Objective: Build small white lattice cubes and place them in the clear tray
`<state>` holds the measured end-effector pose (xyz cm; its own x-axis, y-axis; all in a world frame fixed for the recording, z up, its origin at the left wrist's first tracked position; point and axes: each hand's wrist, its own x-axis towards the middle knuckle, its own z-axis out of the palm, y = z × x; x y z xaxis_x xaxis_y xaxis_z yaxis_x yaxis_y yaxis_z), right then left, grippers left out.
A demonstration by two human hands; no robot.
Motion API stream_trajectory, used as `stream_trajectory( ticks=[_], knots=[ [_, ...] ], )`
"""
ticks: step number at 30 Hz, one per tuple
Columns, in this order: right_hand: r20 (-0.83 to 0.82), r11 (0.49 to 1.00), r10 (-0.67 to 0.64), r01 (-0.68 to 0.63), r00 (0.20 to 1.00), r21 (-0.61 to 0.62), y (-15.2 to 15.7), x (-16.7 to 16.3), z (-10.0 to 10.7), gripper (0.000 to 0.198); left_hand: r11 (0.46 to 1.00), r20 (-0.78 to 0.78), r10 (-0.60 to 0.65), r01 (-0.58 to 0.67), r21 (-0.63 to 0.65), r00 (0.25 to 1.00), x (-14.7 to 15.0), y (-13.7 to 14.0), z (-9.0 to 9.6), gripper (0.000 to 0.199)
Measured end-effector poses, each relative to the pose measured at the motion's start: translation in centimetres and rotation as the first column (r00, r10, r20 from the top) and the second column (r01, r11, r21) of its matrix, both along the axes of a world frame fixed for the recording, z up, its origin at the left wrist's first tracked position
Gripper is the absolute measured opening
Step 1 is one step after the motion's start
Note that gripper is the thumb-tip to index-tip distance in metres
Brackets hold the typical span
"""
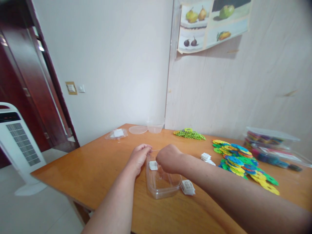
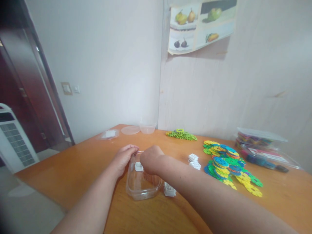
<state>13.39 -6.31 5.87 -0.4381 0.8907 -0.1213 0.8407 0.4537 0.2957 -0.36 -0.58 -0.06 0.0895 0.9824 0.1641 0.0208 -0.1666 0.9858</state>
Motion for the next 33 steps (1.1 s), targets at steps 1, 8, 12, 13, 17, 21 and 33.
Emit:
stream_trajectory(
  ticks=[1, 8, 12, 13, 17, 21, 33],
  knots=[
    [0.009, 1.0, 0.001, -0.001, 1.0, 0.0, 0.1, 0.0, -0.1, 0.018, 1.0, -0.003, 0.001, -0.001, -0.002, 1.0, 0.0, 0.0, 0.0, 0.018],
    [0.097, 1.0, 0.026, -0.026, 0.995, 0.001, 0.1, -0.3, -0.1, 0.021, 1.0, 0.007, 0.0, 0.0, -0.01, 1.0, 0.1, 0.0, 0.0, 0.018],
    [0.04, 0.999, 0.003, -0.005, 0.999, 0.044, -0.4, 0.2, 0.7, 0.024, 1.0, 0.023, -0.01, 0.01, -0.009, 1.0, 0.1, -0.1, 0.1, 0.017],
    [0.003, 0.997, -0.014, 0.014, 1.0, 0.072, -0.8, 0.5, 1.0, 0.025, 1.0, 0.029, -0.017, 0.018, -0.006, 0.999, 0.0, -0.1, 0.1, 0.016],
    [-0.258, 0.968, -0.042, 0.103, 0.965, 0.228, -3.0, 2.7, 1.5, 0.027, 0.999, 0.037, -0.037, 0.036, 0.019, 0.999, -0.1, -0.1, 0.1, 0.018],
    [-0.56, 0.932, -0.094, 0.271, 0.823, 0.242, -6.7, 6.2, -0.1, 0.025, 1.0, 0.036, -0.002, 0.002, 0.001, 0.999, -0.2, 0.2, -0.2, 0.022],
    [-0.745, 0.981, -0.093, 0.19, 0.66, 0.046, -14.7, 11.4, -6.9, 0.023, 0.989, 0.066, 0.128, -0.122, -0.087, 0.99, -0.7, 0.9, -0.9, 0.037]
  ],
)
